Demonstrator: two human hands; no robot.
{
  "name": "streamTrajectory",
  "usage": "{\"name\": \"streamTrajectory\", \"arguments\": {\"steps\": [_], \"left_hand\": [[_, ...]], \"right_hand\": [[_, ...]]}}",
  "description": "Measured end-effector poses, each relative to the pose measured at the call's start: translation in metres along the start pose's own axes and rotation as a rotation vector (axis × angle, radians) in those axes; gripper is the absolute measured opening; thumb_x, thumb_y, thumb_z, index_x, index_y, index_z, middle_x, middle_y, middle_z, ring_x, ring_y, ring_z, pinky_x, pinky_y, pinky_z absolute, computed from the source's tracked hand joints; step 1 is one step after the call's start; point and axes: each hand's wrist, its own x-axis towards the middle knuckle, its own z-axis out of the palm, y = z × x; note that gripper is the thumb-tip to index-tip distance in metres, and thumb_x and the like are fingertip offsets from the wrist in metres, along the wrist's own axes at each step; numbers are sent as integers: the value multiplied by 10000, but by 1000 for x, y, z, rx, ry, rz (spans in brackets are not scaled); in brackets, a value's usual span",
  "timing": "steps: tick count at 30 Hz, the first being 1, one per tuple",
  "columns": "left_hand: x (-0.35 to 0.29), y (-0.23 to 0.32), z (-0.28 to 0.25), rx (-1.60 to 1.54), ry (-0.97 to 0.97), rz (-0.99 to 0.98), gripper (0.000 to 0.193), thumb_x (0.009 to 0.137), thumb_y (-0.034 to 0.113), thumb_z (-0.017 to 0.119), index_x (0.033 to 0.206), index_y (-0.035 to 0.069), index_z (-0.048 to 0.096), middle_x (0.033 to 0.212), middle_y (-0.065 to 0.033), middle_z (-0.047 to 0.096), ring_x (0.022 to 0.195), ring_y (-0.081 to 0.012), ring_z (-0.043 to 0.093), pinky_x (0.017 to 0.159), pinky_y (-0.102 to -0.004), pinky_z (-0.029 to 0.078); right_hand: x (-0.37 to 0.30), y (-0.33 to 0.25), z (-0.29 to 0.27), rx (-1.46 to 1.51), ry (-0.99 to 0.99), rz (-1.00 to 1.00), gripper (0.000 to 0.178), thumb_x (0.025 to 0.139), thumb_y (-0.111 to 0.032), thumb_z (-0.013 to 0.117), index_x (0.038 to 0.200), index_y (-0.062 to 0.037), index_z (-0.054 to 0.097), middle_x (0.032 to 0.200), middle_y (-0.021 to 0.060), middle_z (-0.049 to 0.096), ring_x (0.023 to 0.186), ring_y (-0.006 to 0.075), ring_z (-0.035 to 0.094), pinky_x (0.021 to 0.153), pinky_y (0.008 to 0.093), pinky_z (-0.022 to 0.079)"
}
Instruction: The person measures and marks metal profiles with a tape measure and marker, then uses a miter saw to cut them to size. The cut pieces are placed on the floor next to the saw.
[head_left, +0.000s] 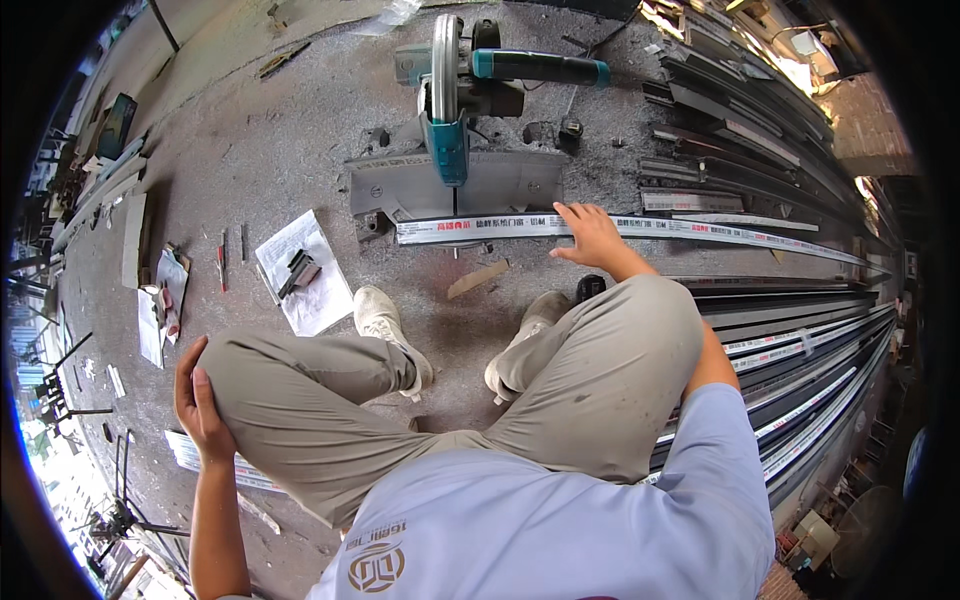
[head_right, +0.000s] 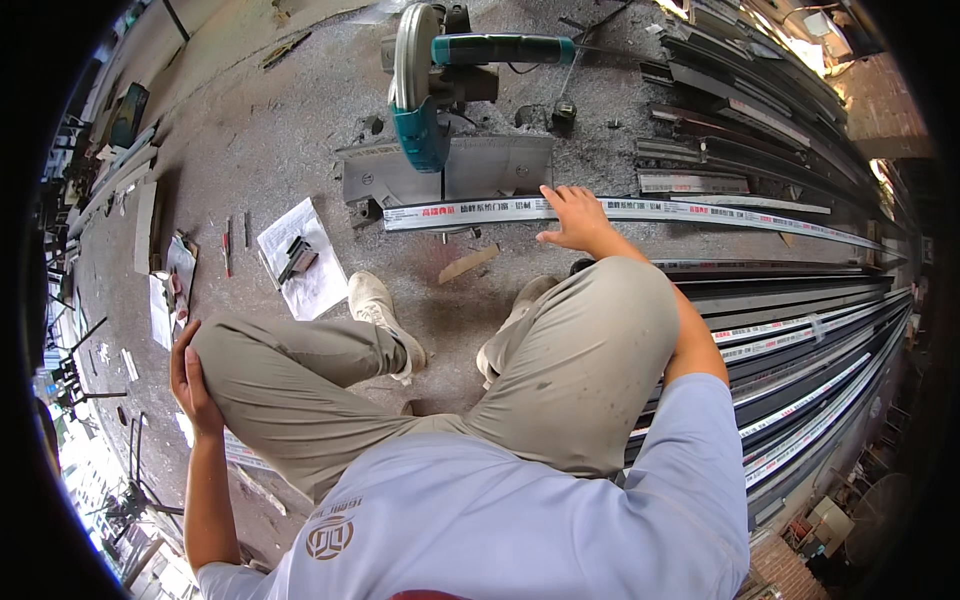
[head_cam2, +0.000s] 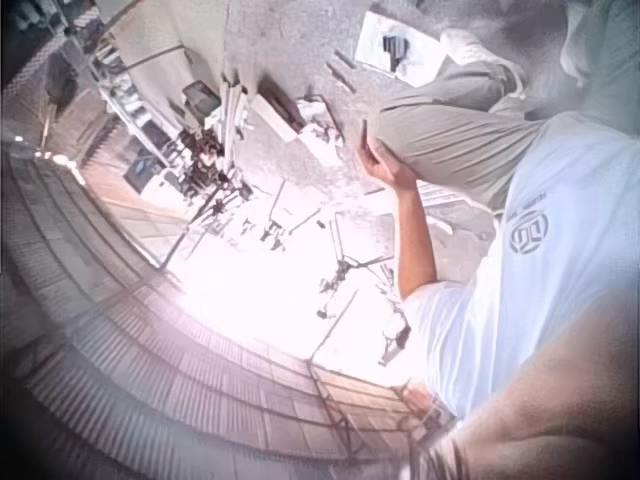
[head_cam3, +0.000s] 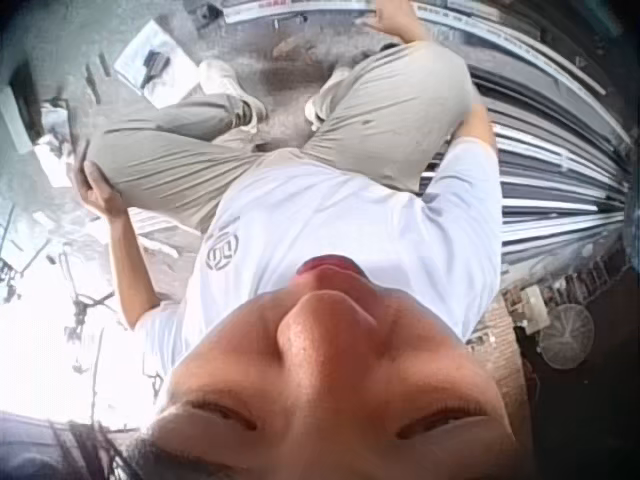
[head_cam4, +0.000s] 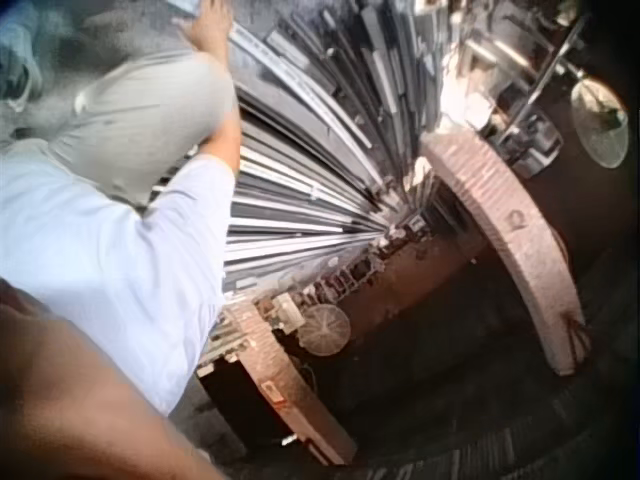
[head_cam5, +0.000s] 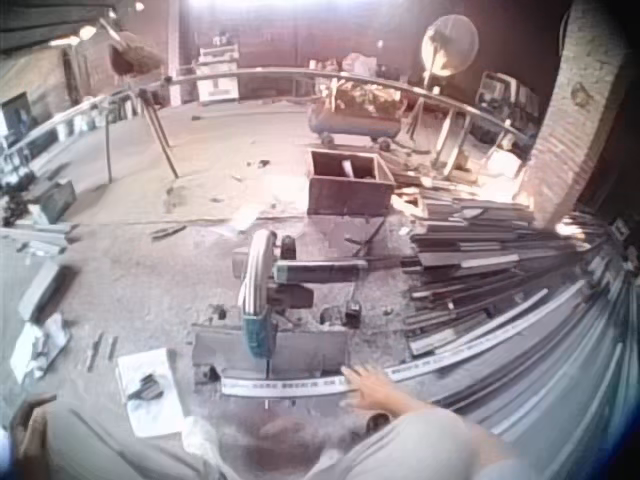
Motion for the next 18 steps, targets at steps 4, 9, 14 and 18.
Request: {"name": "streamTrajectory", "arguments": {"steps": [4,9,14,18], "left_hand": [[-8,-8,-1,25,24,-13,459,1076,275,424,1336,-48,621,1369,-174,642,1280,-261,585,1144,-395,390],[-7,-15,0,-28,-13,-20,473,1069,263,408,1365,-58,589,1415,-191,604,1310,-277,566,1155,-417,384],[1,-14,0,-17,-41,-51,503,1062,281,386,1388,-60,561,1447,-196,577,1328,-286,552,1161,-419,378],[4,-20,0,-36,-30,-77,527,1061,298,361,1393,-65,550,1460,-204,563,1339,-295,542,1167,-422,375]], "right_hand": [[4,26,32,-14,51,4,870,869,-667,680,1392,11,528,1233,178,595,1140,367,566,1015,490,440],[21,68,34,-112,142,-4,806,902,-702,605,1285,5,559,1200,182,586,1144,363,553,1019,467,422],[26,117,31,-121,223,38,780,910,-668,632,1304,1,555,1197,193,595,1142,370,553,1044,478,408],[48,118,36,-67,303,92,869,881,-677,674,1371,26,526,1232,202,602,1200,369,548,1090,487,382]]}}
